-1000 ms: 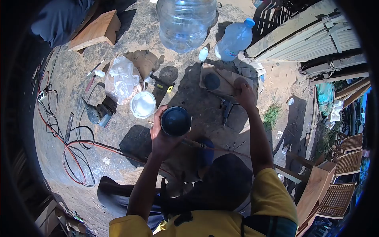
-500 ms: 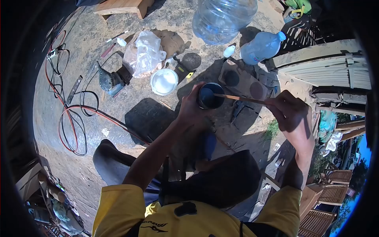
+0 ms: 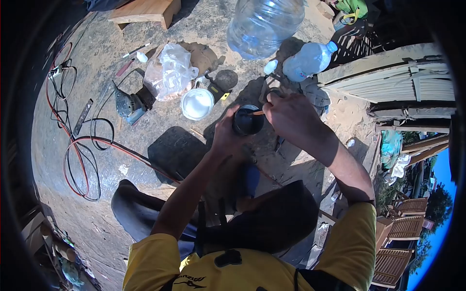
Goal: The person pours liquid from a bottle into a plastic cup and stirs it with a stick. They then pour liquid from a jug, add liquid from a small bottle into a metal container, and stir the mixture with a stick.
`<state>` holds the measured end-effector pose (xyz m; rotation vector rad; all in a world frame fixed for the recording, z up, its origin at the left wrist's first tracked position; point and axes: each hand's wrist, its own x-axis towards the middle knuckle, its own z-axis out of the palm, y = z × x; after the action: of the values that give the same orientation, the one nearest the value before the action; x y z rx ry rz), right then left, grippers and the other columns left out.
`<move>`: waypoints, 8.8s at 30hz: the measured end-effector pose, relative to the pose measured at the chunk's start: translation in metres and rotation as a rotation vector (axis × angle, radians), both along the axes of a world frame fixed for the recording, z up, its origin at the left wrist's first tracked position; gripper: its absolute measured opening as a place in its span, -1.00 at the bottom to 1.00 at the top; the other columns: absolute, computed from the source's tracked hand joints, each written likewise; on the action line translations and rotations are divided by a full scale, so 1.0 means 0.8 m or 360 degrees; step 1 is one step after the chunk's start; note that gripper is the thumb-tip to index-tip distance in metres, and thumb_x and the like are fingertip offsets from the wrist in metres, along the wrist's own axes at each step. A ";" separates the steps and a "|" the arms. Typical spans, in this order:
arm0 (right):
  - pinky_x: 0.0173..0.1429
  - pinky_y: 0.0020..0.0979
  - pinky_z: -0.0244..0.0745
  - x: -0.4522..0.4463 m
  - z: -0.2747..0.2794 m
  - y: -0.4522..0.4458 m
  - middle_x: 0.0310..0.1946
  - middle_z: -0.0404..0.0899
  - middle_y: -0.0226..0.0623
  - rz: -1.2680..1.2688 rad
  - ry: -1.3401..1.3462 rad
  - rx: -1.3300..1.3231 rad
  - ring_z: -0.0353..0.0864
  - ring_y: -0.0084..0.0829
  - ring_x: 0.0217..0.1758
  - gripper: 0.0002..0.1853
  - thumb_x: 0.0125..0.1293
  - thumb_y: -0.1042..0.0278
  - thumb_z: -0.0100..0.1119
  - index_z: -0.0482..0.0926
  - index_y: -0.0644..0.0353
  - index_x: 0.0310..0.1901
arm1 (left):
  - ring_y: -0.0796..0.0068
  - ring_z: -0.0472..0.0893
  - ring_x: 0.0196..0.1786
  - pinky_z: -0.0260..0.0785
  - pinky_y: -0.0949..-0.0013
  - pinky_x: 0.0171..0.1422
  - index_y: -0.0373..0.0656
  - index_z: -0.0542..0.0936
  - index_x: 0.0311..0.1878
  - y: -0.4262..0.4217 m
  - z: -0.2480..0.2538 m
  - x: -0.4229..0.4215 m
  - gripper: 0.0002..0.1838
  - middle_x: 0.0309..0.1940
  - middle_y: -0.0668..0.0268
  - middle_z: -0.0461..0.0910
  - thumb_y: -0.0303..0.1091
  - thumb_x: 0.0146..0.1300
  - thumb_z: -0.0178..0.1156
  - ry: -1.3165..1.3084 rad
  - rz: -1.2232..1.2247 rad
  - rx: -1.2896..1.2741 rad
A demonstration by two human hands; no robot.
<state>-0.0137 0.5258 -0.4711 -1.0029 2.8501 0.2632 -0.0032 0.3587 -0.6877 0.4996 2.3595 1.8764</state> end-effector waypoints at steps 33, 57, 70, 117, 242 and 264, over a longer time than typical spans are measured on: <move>-0.09 -0.09 0.63 0.082 -0.057 0.171 -0.22 0.69 -0.18 -0.1034 -0.0010 -0.0720 0.75 -0.01 -0.15 -0.91 0.39 0.39 0.33 0.71 0.16 -0.14 | 0.13 0.76 0.21 0.61 0.11 0.27 -0.07 0.43 0.42 0.087 -0.041 -0.053 -0.07 0.13 0.09 0.72 -0.24 -0.02 0.70 -0.0269 -0.0344 0.0120; 0.30 -0.05 0.54 0.061 -0.311 0.272 0.05 0.69 -0.17 -0.1628 0.0719 -0.1018 0.64 -0.03 0.20 -0.66 0.32 0.34 0.41 0.71 0.12 0.13 | 0.25 0.69 0.27 0.54 0.11 0.36 -0.10 0.52 0.35 0.128 -0.066 -0.084 -0.14 0.16 0.17 0.69 -0.19 -0.03 0.73 -0.0337 -0.0366 -0.0221; 0.54 0.11 0.33 0.003 -0.285 0.202 0.44 0.49 -0.06 -0.1495 0.0215 -0.1012 0.39 0.10 0.54 -0.11 0.18 0.06 0.55 0.37 0.01 0.52 | -0.01 0.71 0.22 0.55 0.00 0.27 -0.13 0.49 0.30 0.134 -0.062 -0.090 -0.12 0.11 0.04 0.69 -0.13 -0.09 0.74 -0.0214 -0.0349 -0.0304; 0.14 -0.31 0.64 0.001 -0.270 0.214 0.02 0.80 -0.24 -0.1609 0.0458 -0.1690 0.79 -0.44 0.02 -0.59 0.42 0.30 0.39 0.67 0.21 0.25 | -0.19 0.61 0.27 0.53 -0.03 0.36 -0.28 0.37 0.53 -0.139 0.056 -0.091 0.07 0.25 -0.10 0.56 -0.16 -0.04 0.70 0.0376 -0.0060 -0.0788; 0.17 -0.11 0.68 0.031 -0.199 0.196 0.15 0.64 -0.25 -0.1149 0.0485 -0.1042 0.67 -0.10 0.23 -0.33 0.18 0.44 0.55 0.61 -0.05 0.36 | 0.44 0.81 0.01 0.68 0.30 0.20 -0.07 0.56 0.36 0.134 0.048 -0.123 -0.35 -0.02 0.30 0.81 -0.49 0.20 0.56 0.0192 -0.0498 -0.0296; 0.25 -0.10 0.63 0.017 -0.196 0.185 0.21 0.55 -0.37 -0.0960 0.0751 -0.0805 0.60 -0.16 0.29 -0.27 0.07 0.50 0.50 0.63 -0.27 0.33 | 0.51 0.84 -0.09 0.71 0.37 0.06 -0.08 0.54 0.31 0.134 0.040 -0.119 -0.35 -0.05 0.33 0.83 -0.54 0.14 0.56 0.0256 -0.0497 -0.0128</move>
<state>0.0001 0.6740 -0.6277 -0.0605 3.5697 -0.3384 -0.0986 0.4659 -0.6554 0.9791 2.2747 1.6515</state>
